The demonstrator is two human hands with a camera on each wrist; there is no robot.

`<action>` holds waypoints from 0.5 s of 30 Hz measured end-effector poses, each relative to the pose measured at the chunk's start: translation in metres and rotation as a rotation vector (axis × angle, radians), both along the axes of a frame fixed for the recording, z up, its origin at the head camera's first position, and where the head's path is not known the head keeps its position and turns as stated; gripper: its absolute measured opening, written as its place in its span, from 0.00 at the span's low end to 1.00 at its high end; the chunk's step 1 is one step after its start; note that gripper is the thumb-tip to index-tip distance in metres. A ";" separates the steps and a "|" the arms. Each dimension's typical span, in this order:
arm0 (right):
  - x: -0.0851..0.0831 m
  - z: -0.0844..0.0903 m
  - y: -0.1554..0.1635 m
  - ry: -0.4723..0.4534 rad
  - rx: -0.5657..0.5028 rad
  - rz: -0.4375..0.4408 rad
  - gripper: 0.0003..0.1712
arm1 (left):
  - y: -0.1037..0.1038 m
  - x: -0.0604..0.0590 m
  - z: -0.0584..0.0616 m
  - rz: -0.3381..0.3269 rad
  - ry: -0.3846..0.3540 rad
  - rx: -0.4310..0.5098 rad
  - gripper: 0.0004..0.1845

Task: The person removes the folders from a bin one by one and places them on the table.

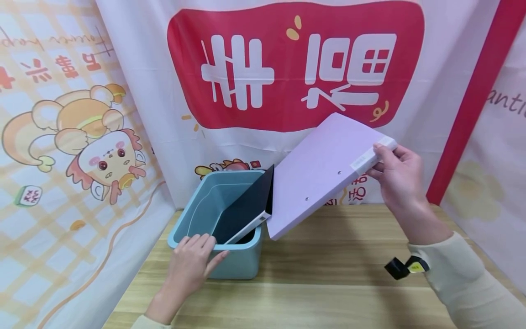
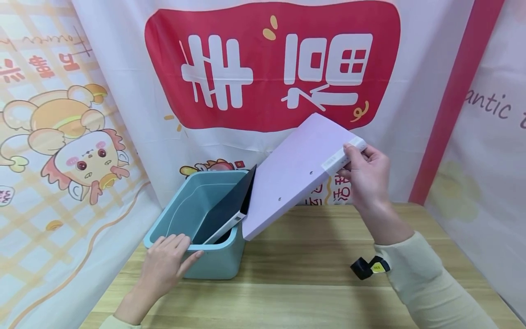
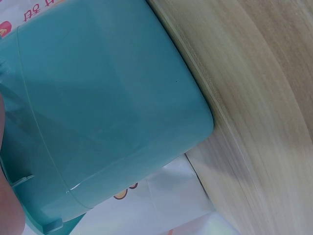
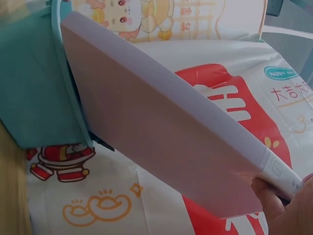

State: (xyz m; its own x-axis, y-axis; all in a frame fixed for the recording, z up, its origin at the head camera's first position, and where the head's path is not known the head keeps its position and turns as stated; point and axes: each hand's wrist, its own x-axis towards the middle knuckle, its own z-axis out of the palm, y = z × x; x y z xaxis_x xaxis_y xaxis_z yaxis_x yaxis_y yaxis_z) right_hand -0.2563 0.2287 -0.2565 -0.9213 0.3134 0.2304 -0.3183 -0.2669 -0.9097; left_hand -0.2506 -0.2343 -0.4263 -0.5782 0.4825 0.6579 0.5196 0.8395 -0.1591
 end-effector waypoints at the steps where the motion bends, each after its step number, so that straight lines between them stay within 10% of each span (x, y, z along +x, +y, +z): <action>1: 0.000 0.000 0.002 -0.005 -0.005 0.001 0.41 | 0.000 0.000 0.000 -0.001 0.002 -0.001 0.24; 15: -0.012 -0.007 0.021 -0.019 -0.016 -0.041 0.44 | 0.001 0.003 0.001 0.012 -0.020 -0.001 0.23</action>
State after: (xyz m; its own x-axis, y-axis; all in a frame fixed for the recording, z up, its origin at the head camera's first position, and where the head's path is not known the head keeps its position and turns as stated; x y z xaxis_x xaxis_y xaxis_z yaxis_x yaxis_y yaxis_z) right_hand -0.2683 0.2495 -0.2634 -0.9117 0.3548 0.2074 -0.3118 -0.2685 -0.9114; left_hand -0.2480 -0.2335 -0.4257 -0.5970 0.4759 0.6458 0.5123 0.8457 -0.1495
